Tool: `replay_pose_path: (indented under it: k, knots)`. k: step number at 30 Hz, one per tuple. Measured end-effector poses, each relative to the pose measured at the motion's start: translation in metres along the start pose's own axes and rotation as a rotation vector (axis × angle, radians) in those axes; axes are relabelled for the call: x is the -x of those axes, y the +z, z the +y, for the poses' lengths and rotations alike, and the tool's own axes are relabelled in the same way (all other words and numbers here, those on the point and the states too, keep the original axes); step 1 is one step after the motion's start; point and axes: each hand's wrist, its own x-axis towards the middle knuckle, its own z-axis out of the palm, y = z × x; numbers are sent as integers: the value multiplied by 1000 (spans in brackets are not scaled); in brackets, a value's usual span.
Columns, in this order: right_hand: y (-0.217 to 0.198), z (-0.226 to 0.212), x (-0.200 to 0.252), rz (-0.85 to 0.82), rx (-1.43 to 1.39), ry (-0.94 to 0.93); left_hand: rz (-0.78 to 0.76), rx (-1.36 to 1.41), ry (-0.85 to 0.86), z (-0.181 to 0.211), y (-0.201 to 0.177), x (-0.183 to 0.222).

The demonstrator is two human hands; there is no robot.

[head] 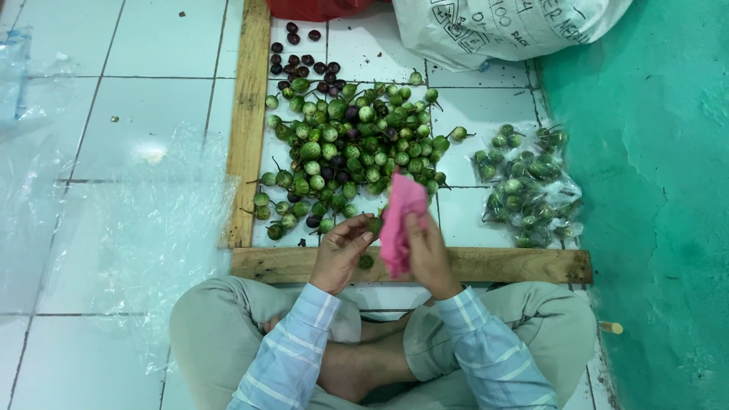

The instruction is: Cleaning small green vegetables with a cloth and placing them into plastic bags

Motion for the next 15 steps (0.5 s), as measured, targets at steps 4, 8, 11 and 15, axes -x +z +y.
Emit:
replay_pose_path:
  k: [4,8,11,15]
  knots:
    - [5,24,-8,-112,276,-132,-52,-197,99,-10,-1,1]
    - [7,28,-6,-85,304,-158,-19,-243,114,-11,5,6]
    - [3,31,-7,-29,353,-175,-4,-221,106,-7,14,6]
    - [7,5,-5,48,399,-199,16,-186,52,-16,4,5]
